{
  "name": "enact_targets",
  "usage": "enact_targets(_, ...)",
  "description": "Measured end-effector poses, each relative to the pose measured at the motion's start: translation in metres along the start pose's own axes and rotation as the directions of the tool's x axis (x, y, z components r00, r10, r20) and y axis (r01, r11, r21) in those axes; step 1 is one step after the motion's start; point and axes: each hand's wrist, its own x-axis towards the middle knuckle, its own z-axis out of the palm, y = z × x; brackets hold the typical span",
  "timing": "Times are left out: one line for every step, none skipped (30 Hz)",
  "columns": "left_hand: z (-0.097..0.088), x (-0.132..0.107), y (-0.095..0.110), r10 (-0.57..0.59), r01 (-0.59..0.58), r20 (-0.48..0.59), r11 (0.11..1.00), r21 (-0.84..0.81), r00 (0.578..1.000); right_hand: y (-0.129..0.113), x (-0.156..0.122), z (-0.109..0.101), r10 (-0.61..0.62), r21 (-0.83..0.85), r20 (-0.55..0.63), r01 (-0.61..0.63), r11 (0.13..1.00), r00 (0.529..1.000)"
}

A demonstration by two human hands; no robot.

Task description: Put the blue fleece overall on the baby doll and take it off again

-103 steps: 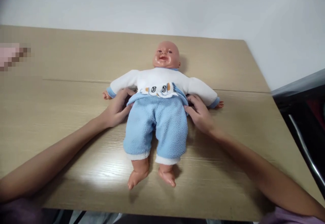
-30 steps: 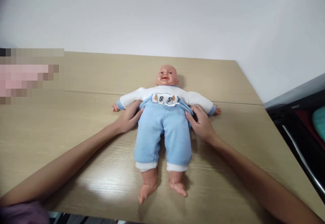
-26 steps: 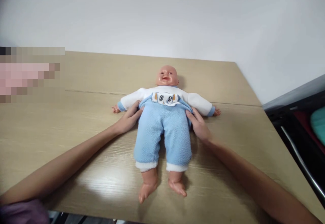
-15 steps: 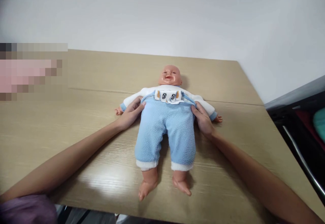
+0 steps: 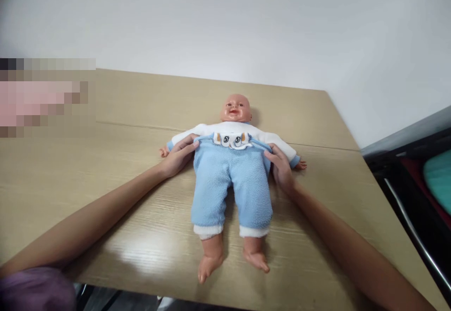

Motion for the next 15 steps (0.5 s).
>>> enact_targets(0.000,0.001,-0.002,0.003,-0.003,-0.020,1.000,-0.030,1.000,0.000,0.000,0.000,0.007,0.000,0.009,-0.007,1.000,1.000)
enact_targets(0.000,0.002,-0.003,0.009,-0.010,-0.040,0.999,-0.048,0.999,0.000,0.001,0.000,0.013,0.005,0.013,-0.013,1.000,1.000)
enact_targets(0.001,0.002,-0.004,0.015,-0.018,-0.057,0.998,-0.052,0.998,0.000,0.002,-0.001,0.019,0.015,0.016,-0.019,1.000,1.000)
enact_targets(0.001,0.003,-0.005,0.021,-0.024,-0.069,0.999,-0.042,0.997,0.001,0.003,-0.002,0.027,0.030,0.017,-0.028,0.999,0.999)
enact_targets(0.001,0.003,-0.006,0.029,-0.030,-0.079,0.999,-0.023,0.997,0.002,0.003,-0.003,0.041,0.049,0.017,-0.042,0.998,0.999)
enact_targets(0.001,0.003,-0.006,0.038,-0.038,-0.088,0.999,0.002,0.995,0.002,0.004,-0.004,0.061,0.068,0.018,-0.063,0.996,0.998)
enact_targets(0.001,0.003,-0.005,0.047,-0.044,-0.095,0.999,0.029,0.994,0.003,0.005,-0.005,0.087,0.083,0.022,-0.089,0.993,0.996)
enact_targets(0.002,0.003,-0.005,0.055,-0.050,-0.101,0.997,0.054,0.993,0.002,0.005,-0.006,0.113,0.093,0.029,-0.115,0.989,0.993)
enact_targets(0.002,0.002,-0.004,0.062,-0.054,-0.106,0.996,0.074,0.992,0.002,0.006,-0.006,0.136,0.100,0.040,-0.140,0.985,0.990)
enact_targets(0.003,0.002,-0.003,0.064,-0.055,-0.108,0.995,0.088,0.992,0.000,0.006,-0.006,0.153,0.106,0.052,-0.158,0.982,0.987)
enact_targets(0.003,0.001,-0.002,0.065,-0.054,-0.109,0.994,0.097,0.992,-0.002,0.005,-0.005,0.160,0.113,0.064,-0.166,0.980,0.985)
enact_targets(0.004,0.001,-0.001,0.064,-0.053,-0.106,0.993,0.103,0.992,-0.004,0.005,-0.004,0.158,0.122,0.074,-0.166,0.978,0.985)
enact_targets(0.004,0.000,0.000,0.064,-0.052,-0.103,0.993,0.108,0.993,-0.006,0.005,-0.003,0.151,0.132,0.080,-0.160,0.978,0.985)
enact_targets(0.004,0.000,0.001,0.065,-0.054,-0.100,0.992,0.112,0.993,-0.008,0.005,-0.002,0.141,0.139,0.080,-0.151,0.979,0.987)
enact_targets(0.004,0.000,0.001,0.065,-0.054,-0.097,0.992,0.117,0.993,-0.009,0.005,-0.002,0.134,0.137,0.080,-0.144,0.980,0.988)
